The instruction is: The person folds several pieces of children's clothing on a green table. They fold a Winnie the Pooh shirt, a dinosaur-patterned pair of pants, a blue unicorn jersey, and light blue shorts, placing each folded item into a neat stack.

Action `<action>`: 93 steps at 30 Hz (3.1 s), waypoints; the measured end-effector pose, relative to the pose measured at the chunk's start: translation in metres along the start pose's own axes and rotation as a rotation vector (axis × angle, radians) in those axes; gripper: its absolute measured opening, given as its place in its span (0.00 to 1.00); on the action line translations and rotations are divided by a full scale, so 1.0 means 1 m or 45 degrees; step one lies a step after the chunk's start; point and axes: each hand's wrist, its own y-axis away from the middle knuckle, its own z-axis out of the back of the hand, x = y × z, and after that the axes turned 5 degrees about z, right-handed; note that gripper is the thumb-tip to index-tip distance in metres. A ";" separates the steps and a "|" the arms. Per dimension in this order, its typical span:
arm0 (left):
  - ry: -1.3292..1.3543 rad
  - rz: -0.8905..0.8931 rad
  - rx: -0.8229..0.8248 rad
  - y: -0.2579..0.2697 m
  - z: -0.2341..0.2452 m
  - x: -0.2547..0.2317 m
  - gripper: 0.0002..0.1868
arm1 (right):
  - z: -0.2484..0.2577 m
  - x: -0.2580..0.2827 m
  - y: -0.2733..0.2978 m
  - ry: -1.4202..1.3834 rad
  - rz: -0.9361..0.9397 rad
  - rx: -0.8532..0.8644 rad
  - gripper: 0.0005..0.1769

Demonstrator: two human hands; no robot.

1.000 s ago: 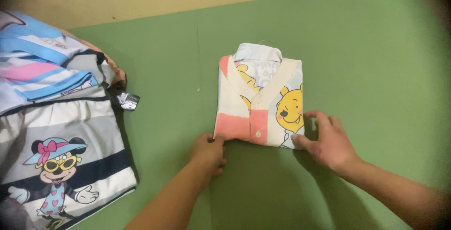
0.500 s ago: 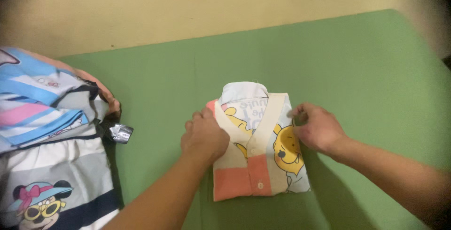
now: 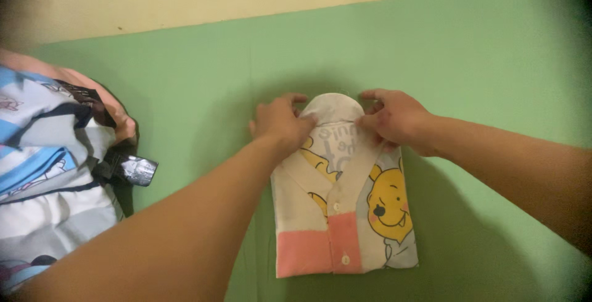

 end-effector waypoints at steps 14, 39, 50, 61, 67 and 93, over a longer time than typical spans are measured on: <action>-0.564 -1.098 -0.038 0.040 0.010 0.047 0.21 | 0.005 -0.031 0.037 0.932 0.859 -0.110 0.18; -1.027 -1.025 0.511 0.040 0.008 0.014 0.27 | 0.026 0.000 0.006 1.118 0.877 0.444 0.16; -1.216 -1.025 0.463 0.036 0.064 -0.006 0.36 | -0.002 -0.011 0.015 1.116 0.510 0.254 0.16; -0.947 -1.382 0.403 0.012 0.059 0.011 0.21 | -0.020 -0.011 0.036 1.076 0.727 -0.037 0.21; -1.088 -0.867 0.319 0.006 0.045 0.013 0.21 | -0.028 -0.025 0.051 0.655 0.778 -0.358 0.24; 0.086 -0.200 -0.422 0.156 -0.053 0.106 0.20 | -0.075 -0.149 0.140 0.481 0.735 -0.595 0.22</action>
